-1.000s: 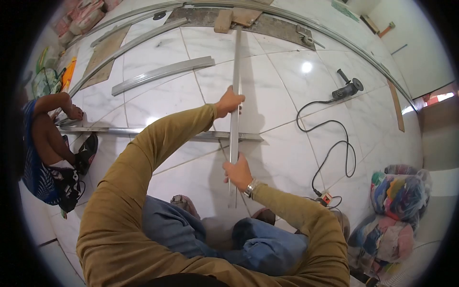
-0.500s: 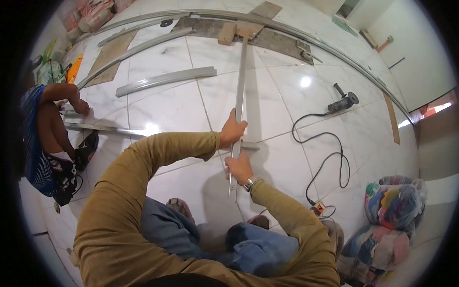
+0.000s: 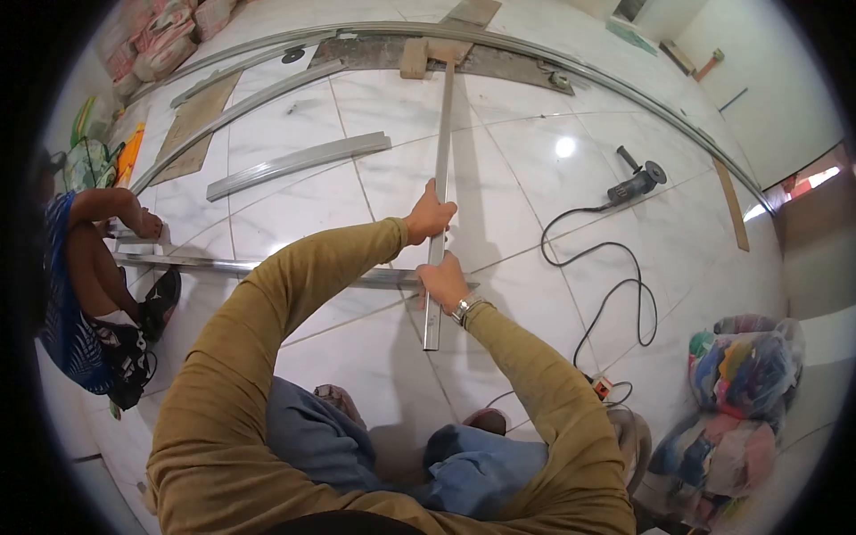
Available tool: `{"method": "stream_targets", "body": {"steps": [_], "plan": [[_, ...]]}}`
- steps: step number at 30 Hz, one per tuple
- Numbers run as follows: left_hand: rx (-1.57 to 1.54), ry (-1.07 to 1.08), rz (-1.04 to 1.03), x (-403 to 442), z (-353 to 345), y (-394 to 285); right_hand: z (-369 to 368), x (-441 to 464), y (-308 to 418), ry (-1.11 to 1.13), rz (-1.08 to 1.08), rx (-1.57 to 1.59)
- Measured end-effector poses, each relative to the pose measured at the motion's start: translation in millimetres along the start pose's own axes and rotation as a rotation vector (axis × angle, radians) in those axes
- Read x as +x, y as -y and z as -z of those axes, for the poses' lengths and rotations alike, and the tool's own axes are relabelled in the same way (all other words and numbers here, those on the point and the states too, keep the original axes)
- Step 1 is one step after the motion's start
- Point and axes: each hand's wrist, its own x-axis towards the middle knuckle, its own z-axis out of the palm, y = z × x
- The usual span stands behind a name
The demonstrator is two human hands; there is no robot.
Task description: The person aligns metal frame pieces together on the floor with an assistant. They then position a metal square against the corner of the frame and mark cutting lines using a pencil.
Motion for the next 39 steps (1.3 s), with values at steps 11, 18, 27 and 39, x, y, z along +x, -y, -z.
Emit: {"method": "stream_targets", "body": {"steps": [11, 18, 27, 39], "plan": [[-0.018, 0.175, -0.109, 100, 5, -20, 46, 80, 50, 0.019, -0.073, -0.11], [0.922, 0.493, -0.465, -12, 66, 42, 135, 102, 15, -0.234, 0.159, -0.621], [1.151, 0.364, -0.394, -108, 112, 114, 155, 144, -52, -0.354, 0.312, -1.055], [1.105, 0.364, -0.441, -120, 119, 97, 143, 131, -23, -0.321, 0.268, -1.169]]}}
